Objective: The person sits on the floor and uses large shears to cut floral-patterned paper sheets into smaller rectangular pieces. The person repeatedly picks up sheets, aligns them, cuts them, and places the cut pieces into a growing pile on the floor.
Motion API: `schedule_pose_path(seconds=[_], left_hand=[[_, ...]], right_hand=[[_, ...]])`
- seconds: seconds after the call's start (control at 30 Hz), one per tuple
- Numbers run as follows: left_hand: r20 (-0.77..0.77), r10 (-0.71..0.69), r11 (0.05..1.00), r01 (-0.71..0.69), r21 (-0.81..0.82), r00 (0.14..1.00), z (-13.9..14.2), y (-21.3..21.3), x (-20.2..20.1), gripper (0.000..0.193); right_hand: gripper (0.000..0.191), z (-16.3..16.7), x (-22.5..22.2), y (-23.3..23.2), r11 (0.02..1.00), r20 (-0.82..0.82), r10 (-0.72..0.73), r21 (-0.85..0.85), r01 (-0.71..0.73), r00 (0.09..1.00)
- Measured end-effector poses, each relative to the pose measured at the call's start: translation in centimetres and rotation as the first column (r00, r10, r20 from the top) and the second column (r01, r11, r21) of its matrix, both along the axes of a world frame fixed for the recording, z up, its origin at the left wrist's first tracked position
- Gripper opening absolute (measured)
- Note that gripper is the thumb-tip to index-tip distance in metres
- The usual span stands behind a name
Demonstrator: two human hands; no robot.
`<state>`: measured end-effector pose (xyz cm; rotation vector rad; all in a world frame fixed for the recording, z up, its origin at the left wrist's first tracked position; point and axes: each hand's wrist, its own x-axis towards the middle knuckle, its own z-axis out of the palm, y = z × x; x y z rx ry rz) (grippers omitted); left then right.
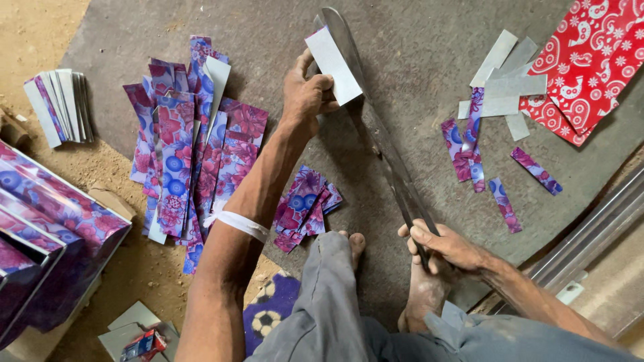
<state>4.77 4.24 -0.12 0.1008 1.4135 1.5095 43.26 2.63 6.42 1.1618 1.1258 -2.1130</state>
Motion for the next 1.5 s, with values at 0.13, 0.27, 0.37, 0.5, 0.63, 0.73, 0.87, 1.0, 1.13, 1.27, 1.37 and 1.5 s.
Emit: schedule_pose_path(seconds=[0.13, 0.27, 0.37, 0.5, 0.63, 0.73, 0.87, 1.0, 1.13, 1.27, 1.37, 1.5], left_hand=[[-0.014, 0.001, 1.000, -0.001, -0.020, 1.000, 0.4, -0.4, -0.2, 0.073], [-0.037, 0.006, 0.999, -0.007, -0.034, 0.999, 0.9, -0.7, -0.2, 0.072], [-0.053, -0.003, 0.999, 0.001, -0.040, 0.999, 1.0, -0.7, -0.3, 0.071], [-0.049, -0.005, 0.999, 0.003, -0.041, 0.999, 1.0, -0.7, -0.4, 0.071], [-0.031, -0.006, 1.000, 0.005, -0.025, 0.999, 0.8, -0.7, -0.4, 0.070], [-0.017, -0.001, 1.000, 0.000, -0.022, 1.000, 0.6, -0.7, -0.4, 0.070], [0.020, -0.004, 1.000, 0.004, -0.031, 1.000, 0.3, -0.7, -0.8, 0.070], [0.055, -0.003, 1.000, 0.002, 0.018, 0.998, 0.2, -0.6, -1.0, 0.068], [0.067, -0.005, 1.000, 0.005, -0.004, 0.998, 0.3, -0.6, -0.9, 0.066], [0.050, -0.015, 1.000, 0.016, -0.024, 0.999, 0.5, -0.8, -0.8, 0.065], [0.054, -0.012, 1.000, 0.012, -0.011, 0.998, 0.7, -0.8, -0.8, 0.065], [0.078, -0.014, 1.000, 0.014, -0.001, 0.997, 0.7, -0.8, -1.0, 0.064]], right_hand=[[0.041, -1.5, 0.8, -0.8, 0.998, -0.128, -0.039, 0.051, 0.046, 0.991], [0.041, -2.1, 1.7, -1.2, 0.989, -0.081, -0.148, -0.033, 0.146, 0.986], [0.045, -2.0, 1.6, -1.3, 0.988, 0.057, -0.151, 0.055, 0.147, 0.987], [0.045, -1.7, 1.0, -1.7, 0.980, 0.102, -0.194, 0.059, 0.188, 0.976], [0.049, -1.7, 0.8, -1.5, 0.986, 0.050, -0.145, 0.087, 0.141, 0.988], [0.051, -1.9, 0.8, -0.8, 0.980, -0.031, 0.005, 0.199, 0.002, 0.999], [0.048, -1.5, 0.6, 0.3, 0.934, -0.079, 0.163, 0.333, -0.128, 0.984], [0.049, -0.9, 0.7, 0.3, 0.979, -0.102, 0.080, 0.194, -0.059, 0.992], [0.051, -0.9, 1.0, -0.9, 0.984, 0.101, -0.174, 0.051, 0.169, 0.980], [0.050, -1.7, 1.2, -1.6, 0.980, 0.105, -0.183, 0.097, 0.173, 0.977], [0.052, -2.4, 1.4, -1.7, 0.980, 0.094, -0.183, 0.091, 0.175, 0.979], [0.052, -2.9, 1.6, -1.1, 0.993, -0.077, -0.083, 0.080, 0.089, 0.994]])
